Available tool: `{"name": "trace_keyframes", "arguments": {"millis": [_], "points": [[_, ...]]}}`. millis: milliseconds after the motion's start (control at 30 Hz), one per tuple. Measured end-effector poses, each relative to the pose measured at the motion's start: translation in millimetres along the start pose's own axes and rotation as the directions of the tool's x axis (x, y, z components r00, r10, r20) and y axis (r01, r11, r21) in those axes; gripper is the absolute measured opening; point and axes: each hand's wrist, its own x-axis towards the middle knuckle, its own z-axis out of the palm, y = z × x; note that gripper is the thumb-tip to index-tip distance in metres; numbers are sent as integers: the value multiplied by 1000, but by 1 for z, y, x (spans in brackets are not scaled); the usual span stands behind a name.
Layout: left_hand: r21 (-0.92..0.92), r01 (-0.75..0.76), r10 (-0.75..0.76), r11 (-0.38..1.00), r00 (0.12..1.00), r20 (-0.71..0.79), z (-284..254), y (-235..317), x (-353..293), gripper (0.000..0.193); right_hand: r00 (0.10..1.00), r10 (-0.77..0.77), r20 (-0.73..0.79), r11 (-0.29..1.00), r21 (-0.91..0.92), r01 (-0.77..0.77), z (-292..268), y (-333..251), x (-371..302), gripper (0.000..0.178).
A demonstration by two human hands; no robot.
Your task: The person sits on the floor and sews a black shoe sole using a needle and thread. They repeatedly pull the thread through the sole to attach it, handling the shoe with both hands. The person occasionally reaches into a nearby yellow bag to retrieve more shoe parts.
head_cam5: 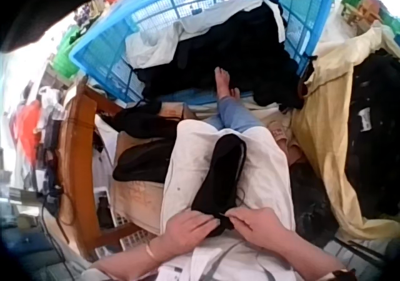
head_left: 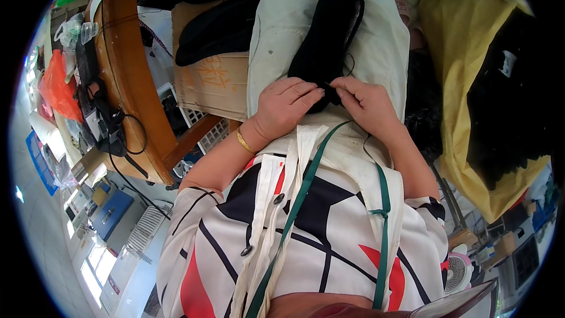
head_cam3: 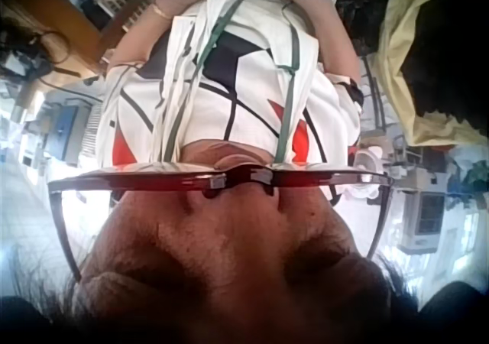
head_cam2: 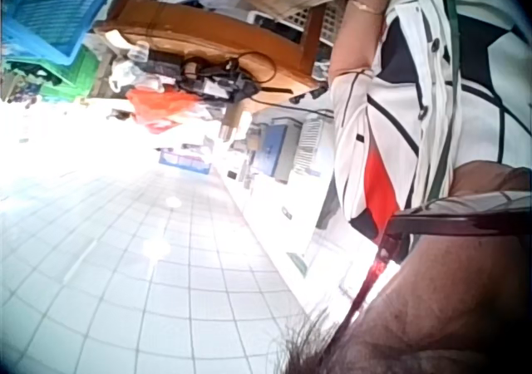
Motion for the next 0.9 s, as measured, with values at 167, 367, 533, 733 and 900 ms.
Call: {"name": "trace_keyframes", "arguments": {"millis": [167,367,533,733,900], "points": [[-8,19,-19,1000,1000,8,-1,0,-1,30,999,24,33,1000,-5,-24,-2,-2,1,18],[-20,33,-33,999,999,-7,0,1,0,31,999,2,47,1000,-28,-1,-3,-1,3,19],[-76,67,-68,995,997,-21,2,2,-1,31,996,54,71,997,56,-58,2,2,8,16],[-79,59,-62,995,997,-41,7,2,-4,30,992,89,88,994,51,-94,14,-6,20,12],[-37,37,-37,999,999,-7,6,3,-3,28,983,109,146,992,43,-117,16,-11,34,16]]}}
